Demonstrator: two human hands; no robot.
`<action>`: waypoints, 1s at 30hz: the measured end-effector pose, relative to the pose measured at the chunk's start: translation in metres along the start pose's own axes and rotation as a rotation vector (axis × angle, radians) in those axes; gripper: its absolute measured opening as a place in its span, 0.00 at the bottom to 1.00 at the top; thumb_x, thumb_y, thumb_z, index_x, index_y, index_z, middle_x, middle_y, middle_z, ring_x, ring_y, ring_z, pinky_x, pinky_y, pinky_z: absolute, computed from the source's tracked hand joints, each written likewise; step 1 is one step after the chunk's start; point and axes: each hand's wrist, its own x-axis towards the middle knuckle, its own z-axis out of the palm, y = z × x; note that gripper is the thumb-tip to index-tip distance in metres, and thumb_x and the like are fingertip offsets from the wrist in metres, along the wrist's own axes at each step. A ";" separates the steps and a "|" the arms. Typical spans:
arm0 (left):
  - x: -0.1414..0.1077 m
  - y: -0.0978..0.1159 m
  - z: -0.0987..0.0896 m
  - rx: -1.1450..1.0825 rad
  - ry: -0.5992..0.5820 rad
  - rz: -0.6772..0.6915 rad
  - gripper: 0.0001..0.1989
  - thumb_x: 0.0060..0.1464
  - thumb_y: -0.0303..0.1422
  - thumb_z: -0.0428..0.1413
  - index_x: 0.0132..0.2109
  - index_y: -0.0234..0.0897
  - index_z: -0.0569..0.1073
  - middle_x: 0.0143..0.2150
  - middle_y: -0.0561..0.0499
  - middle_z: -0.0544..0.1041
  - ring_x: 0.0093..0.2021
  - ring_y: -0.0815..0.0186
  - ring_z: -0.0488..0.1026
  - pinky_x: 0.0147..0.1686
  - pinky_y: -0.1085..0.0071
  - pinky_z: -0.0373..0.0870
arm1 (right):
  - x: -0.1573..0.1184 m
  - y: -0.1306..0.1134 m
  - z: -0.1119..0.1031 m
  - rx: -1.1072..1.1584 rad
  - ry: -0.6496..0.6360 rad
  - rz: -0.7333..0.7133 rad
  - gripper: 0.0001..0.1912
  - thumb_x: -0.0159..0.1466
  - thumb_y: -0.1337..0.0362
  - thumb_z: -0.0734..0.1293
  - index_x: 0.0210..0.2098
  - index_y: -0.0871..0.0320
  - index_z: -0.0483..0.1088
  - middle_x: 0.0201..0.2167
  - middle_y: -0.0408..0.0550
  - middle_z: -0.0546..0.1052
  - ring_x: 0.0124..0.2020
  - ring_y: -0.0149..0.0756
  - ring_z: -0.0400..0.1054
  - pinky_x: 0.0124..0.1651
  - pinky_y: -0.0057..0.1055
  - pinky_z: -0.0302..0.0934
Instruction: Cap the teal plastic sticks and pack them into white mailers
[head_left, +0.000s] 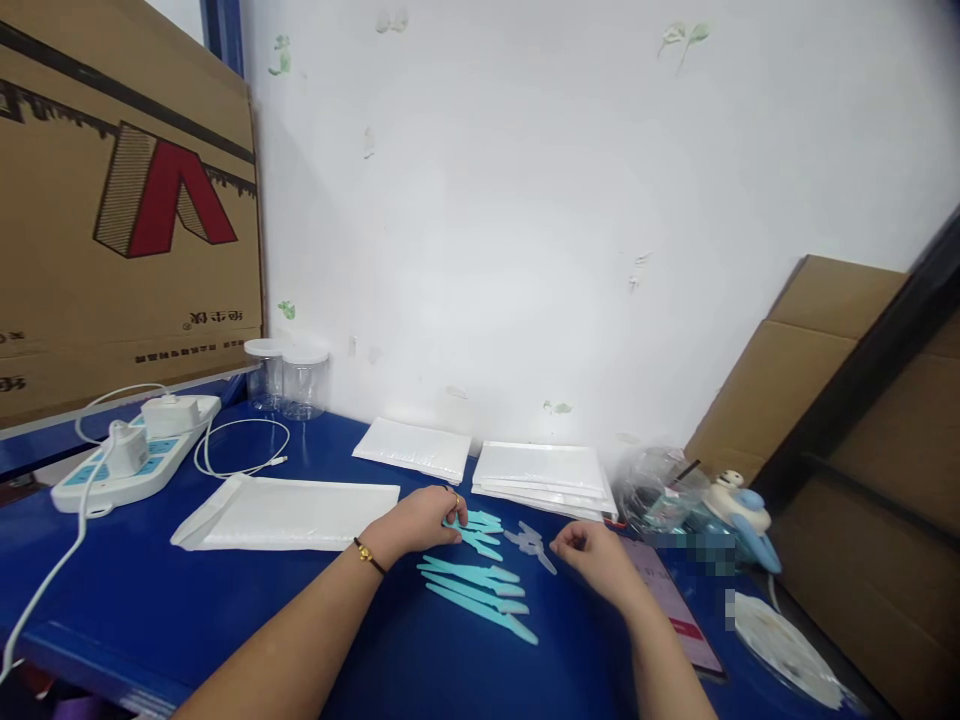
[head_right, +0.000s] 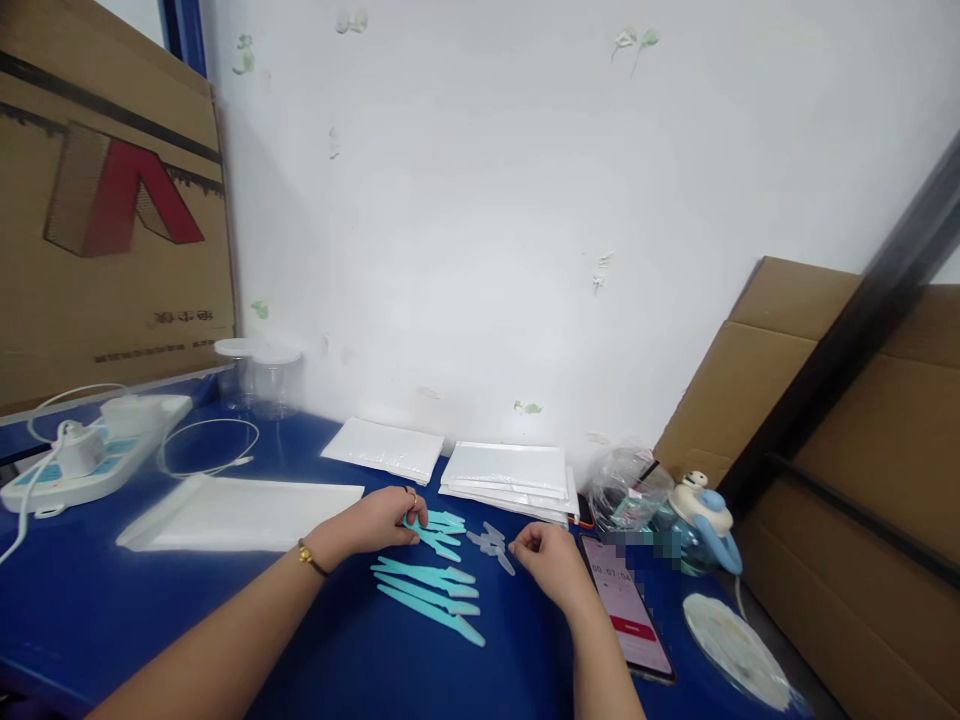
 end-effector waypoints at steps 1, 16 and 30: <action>0.001 -0.002 0.001 0.035 0.027 0.002 0.10 0.44 0.35 0.59 0.37 0.44 0.75 0.35 0.54 0.73 0.36 0.66 0.69 0.30 0.76 0.60 | 0.000 0.003 0.001 -0.024 -0.034 0.017 0.07 0.50 0.61 0.67 0.23 0.59 0.73 0.21 0.45 0.75 0.24 0.33 0.66 0.26 0.26 0.54; 0.006 -0.003 0.005 0.065 0.080 0.111 0.07 0.50 0.30 0.52 0.31 0.39 0.75 0.33 0.51 0.75 0.36 0.65 0.69 0.34 0.74 0.61 | -0.004 -0.016 0.017 0.239 -0.145 -0.124 0.05 0.56 0.62 0.64 0.26 0.58 0.67 0.18 0.40 0.68 0.20 0.30 0.64 0.24 0.24 0.56; 0.008 -0.003 0.009 -0.021 0.080 0.148 0.07 0.52 0.34 0.53 0.33 0.38 0.75 0.33 0.51 0.75 0.35 0.66 0.69 0.33 0.75 0.60 | -0.008 -0.031 0.026 0.293 -0.200 -0.157 0.06 0.55 0.62 0.65 0.26 0.58 0.68 0.20 0.40 0.68 0.20 0.29 0.64 0.24 0.24 0.57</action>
